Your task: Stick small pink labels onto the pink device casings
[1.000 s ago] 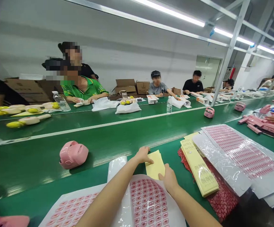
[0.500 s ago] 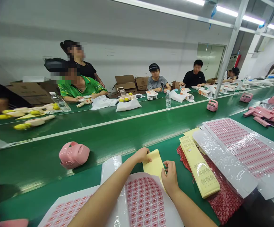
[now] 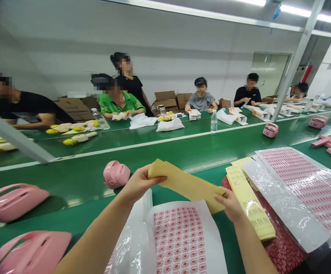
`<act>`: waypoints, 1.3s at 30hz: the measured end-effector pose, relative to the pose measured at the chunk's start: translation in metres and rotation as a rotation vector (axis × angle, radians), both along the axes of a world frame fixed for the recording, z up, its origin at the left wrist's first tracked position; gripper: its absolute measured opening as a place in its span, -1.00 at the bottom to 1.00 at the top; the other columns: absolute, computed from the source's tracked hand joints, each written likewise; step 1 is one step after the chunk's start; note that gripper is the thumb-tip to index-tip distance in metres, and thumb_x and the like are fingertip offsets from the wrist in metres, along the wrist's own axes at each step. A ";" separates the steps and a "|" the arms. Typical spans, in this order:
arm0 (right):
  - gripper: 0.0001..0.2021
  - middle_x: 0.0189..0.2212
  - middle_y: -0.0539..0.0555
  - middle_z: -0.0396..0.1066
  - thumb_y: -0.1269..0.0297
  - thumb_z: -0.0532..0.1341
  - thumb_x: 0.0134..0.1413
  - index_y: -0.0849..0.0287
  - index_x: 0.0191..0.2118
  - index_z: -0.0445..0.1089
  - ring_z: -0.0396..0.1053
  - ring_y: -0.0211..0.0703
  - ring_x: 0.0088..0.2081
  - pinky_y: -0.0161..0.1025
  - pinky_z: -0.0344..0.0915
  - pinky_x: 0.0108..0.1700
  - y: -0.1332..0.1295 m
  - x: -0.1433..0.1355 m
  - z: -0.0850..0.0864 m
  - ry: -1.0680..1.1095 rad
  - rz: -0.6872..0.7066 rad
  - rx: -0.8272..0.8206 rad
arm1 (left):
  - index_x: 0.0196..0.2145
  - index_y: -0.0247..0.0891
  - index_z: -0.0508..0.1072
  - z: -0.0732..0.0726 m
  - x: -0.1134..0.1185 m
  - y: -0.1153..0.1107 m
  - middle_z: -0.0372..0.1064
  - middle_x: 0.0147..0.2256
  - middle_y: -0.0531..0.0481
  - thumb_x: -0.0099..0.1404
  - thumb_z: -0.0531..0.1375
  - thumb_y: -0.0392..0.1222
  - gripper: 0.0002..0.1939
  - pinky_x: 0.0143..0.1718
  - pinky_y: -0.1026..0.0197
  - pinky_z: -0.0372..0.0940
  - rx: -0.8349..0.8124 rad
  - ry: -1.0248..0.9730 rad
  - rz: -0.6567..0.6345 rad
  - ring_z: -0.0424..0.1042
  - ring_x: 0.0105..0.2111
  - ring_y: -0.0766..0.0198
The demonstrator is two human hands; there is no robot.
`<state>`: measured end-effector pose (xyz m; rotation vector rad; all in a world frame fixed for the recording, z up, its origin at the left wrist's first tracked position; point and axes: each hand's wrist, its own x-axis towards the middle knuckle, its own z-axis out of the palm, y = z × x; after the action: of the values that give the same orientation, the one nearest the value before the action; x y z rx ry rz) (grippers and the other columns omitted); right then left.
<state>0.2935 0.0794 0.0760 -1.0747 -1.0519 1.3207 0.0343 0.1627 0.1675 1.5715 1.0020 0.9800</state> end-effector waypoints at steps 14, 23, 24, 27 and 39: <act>-0.63 -0.41 0.10 0.51 -0.05 0.21 -0.12 0.15 -0.33 0.52 0.44 -0.01 -0.34 -0.19 0.39 -0.32 -0.047 -0.010 0.016 -0.453 -0.030 0.070 | -0.36 -0.26 0.47 -0.052 -0.036 -0.082 0.45 -0.47 0.02 -0.06 0.28 -0.13 -0.74 -0.29 0.12 0.31 -0.188 -0.091 0.015 0.42 -0.37 0.17; -0.61 -0.22 0.17 0.48 -0.05 0.22 -0.12 0.13 -0.25 0.47 0.42 0.02 -0.17 -0.12 0.41 -0.16 -0.066 0.033 -0.005 -0.529 -0.037 0.024 | -0.46 -0.22 0.49 -0.042 -0.024 -0.042 0.44 -0.45 0.09 -0.13 0.23 -0.26 -0.82 -0.35 0.24 0.23 -0.193 0.308 -0.420 0.37 -0.40 0.25; -0.60 -0.19 0.18 0.47 -0.04 0.21 -0.10 0.14 -0.21 0.45 0.42 0.01 -0.15 -0.11 0.40 -0.12 -0.069 0.034 -0.010 -0.524 -0.009 0.005 | -0.48 -0.22 0.49 -0.045 -0.021 -0.039 0.43 -0.47 0.09 -0.12 0.23 -0.25 -0.85 -0.35 0.24 0.23 -0.184 0.343 -0.428 0.37 -0.40 0.25; -0.54 -0.11 0.22 0.43 -0.03 0.21 -0.07 0.13 -0.08 0.37 0.40 0.00 -0.09 -0.04 0.31 0.00 -0.078 0.038 -0.026 -0.534 0.075 -0.011 | -0.53 -0.23 0.48 -0.053 -0.016 -0.032 0.41 -0.51 0.10 -0.12 0.23 -0.24 -0.90 -0.39 0.26 0.19 -0.152 0.441 -0.417 0.35 -0.43 0.24; -0.59 -0.02 0.18 0.35 0.15 0.13 0.06 0.09 0.05 0.26 0.32 0.03 -0.01 -0.06 0.30 -0.01 -0.077 0.014 0.016 -1.280 -0.156 0.649 | -0.52 -0.25 0.47 -0.031 -0.017 -0.032 0.43 -0.51 0.03 0.02 0.17 -0.09 -0.82 -0.40 0.26 0.24 -0.012 0.291 -0.357 0.35 -0.44 0.25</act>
<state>0.3073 0.0023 0.0923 -1.4090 -2.0530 -0.0476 0.0173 0.1305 0.1365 1.8392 0.8761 0.5083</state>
